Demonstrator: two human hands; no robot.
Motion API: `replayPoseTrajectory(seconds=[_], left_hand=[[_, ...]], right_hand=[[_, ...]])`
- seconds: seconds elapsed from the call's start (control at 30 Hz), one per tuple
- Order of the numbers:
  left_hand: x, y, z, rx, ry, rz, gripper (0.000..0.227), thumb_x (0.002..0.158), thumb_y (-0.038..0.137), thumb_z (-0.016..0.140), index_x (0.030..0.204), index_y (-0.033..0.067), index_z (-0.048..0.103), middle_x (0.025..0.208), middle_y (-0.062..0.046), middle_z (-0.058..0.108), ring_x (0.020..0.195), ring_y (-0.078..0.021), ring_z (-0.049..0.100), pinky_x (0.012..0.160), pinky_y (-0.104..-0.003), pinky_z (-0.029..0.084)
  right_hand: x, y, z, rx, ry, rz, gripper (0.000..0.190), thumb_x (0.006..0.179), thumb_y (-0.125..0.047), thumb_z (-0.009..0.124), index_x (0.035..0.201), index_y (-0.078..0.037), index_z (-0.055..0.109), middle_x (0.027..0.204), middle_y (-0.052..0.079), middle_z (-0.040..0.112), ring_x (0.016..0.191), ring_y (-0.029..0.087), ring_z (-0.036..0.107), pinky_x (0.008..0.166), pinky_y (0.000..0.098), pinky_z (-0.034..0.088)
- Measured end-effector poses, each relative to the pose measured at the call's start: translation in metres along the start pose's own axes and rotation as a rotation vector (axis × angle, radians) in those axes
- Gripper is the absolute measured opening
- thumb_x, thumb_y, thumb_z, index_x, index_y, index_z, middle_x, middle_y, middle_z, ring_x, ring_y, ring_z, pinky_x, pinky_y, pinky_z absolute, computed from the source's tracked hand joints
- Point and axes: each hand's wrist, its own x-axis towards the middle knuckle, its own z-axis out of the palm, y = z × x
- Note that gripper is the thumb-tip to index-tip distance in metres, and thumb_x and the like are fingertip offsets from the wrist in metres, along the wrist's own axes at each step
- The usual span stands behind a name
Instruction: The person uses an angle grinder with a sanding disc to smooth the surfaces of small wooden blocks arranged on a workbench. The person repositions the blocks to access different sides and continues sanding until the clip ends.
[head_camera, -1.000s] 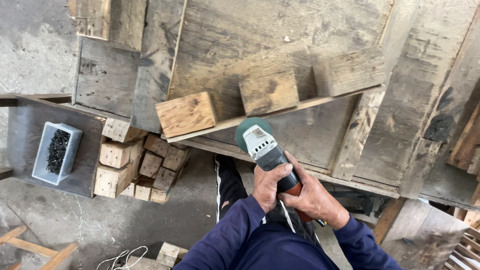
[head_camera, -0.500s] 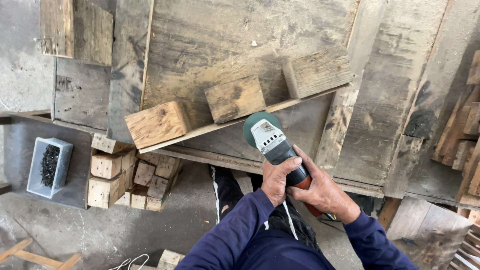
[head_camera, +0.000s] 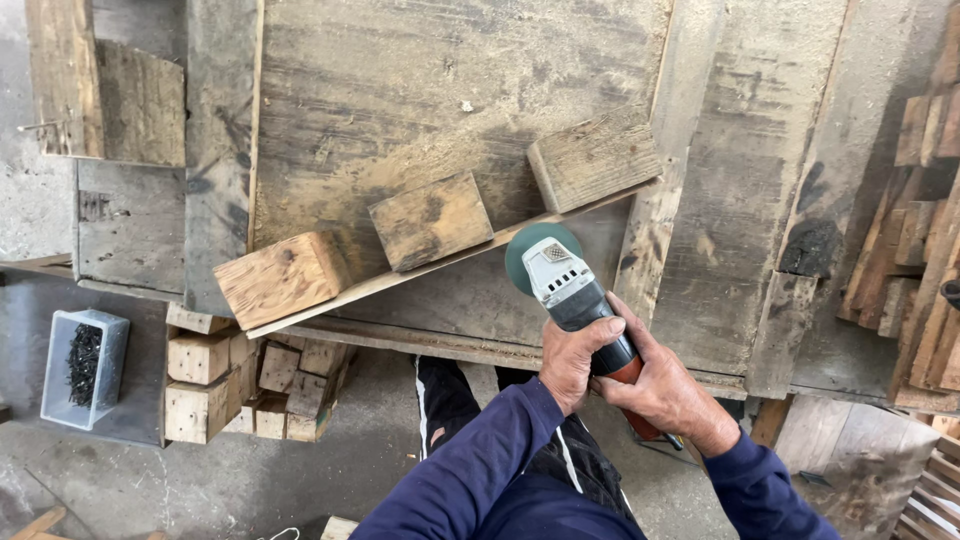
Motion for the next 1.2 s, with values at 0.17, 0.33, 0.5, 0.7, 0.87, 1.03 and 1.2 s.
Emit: replayPoseTrajectory(seconds=[0.17, 0.33, 0.5, 0.7, 0.87, 1.03, 1.2], left_hand=[[0.007, -0.014, 0.010, 0.019, 0.005, -0.029, 0.037, 0.081, 0.014, 0.081, 0.112, 0.0049, 0.063, 0.101, -0.005, 0.068, 0.092, -0.0160, 0.068, 0.085, -0.035, 0.059], [0.011, -0.032, 0.025, 0.040, 0.015, -0.061, 0.034, 0.082, 0.013, 0.080, 0.112, 0.0024, 0.066, 0.100, -0.005, 0.069, 0.090, -0.0154, 0.067, 0.084, -0.034, 0.057], [-0.005, -0.027, 0.044, 0.189, -0.071, -0.067, 0.032, 0.086, 0.015, 0.079, 0.111, -0.0010, 0.069, 0.099, -0.005, 0.070, 0.089, -0.0150, 0.066, 0.083, -0.033, 0.056], [0.007, -0.017, 0.049, 0.143, 0.023, 0.007, 0.033, 0.080, 0.013, 0.079, 0.108, 0.0022, 0.067, 0.097, -0.004, 0.069, 0.088, -0.0147, 0.066, 0.083, -0.033, 0.057], [0.014, -0.015, 0.040, 0.052, 0.062, 0.021, 0.034, 0.081, 0.014, 0.079, 0.110, 0.0020, 0.065, 0.100, -0.006, 0.069, 0.089, -0.0167, 0.067, 0.083, -0.034, 0.057], [0.020, -0.020, 0.044, 0.034, 0.062, -0.025, 0.039, 0.079, 0.016, 0.079, 0.113, 0.0043, 0.062, 0.101, -0.006, 0.067, 0.091, -0.0181, 0.069, 0.084, -0.038, 0.060], [0.032, -0.032, 0.050, 0.050, 0.053, -0.006, 0.039, 0.081, 0.014, 0.080, 0.114, 0.0029, 0.062, 0.102, -0.007, 0.067, 0.092, -0.0180, 0.068, 0.085, -0.037, 0.059]], right_hand=[[-0.005, 0.015, -0.012, 0.041, 0.032, 0.050, 0.113, 0.067, -0.018, 0.076, 0.165, -0.024, 0.021, 0.127, 0.016, 0.067, 0.116, 0.027, 0.069, 0.096, 0.0400, 0.056], [-0.018, 0.023, -0.019, 0.077, 0.120, 0.027, 0.109, 0.067, -0.017, 0.075, 0.162, -0.021, 0.024, 0.122, 0.016, 0.070, 0.109, 0.025, 0.070, 0.092, 0.0387, 0.055], [-0.039, 0.025, -0.035, -0.007, 0.176, 0.109, 0.113, 0.066, -0.023, 0.079, 0.165, -0.025, 0.025, 0.110, 0.016, 0.076, 0.096, 0.025, 0.075, 0.089, 0.0377, 0.057], [-0.023, 0.013, -0.039, 0.087, 0.093, -0.028, 0.106, 0.066, -0.019, 0.075, 0.160, -0.019, 0.027, 0.120, 0.018, 0.073, 0.108, 0.028, 0.073, 0.092, 0.0404, 0.055], [-0.005, 0.007, -0.040, 0.061, 0.013, 0.010, 0.114, 0.066, -0.023, 0.078, 0.165, -0.026, 0.022, 0.121, 0.018, 0.073, 0.110, 0.030, 0.075, 0.092, 0.0419, 0.057], [0.002, 0.019, -0.046, 0.048, -0.029, 0.037, 0.114, 0.067, -0.022, 0.078, 0.165, -0.029, 0.021, 0.124, 0.017, 0.071, 0.114, 0.030, 0.073, 0.095, 0.0432, 0.058], [0.005, 0.029, -0.058, 0.031, 0.005, 0.059, 0.115, 0.066, -0.021, 0.077, 0.166, -0.030, 0.020, 0.127, 0.017, 0.069, 0.115, 0.030, 0.073, 0.095, 0.0428, 0.059]])
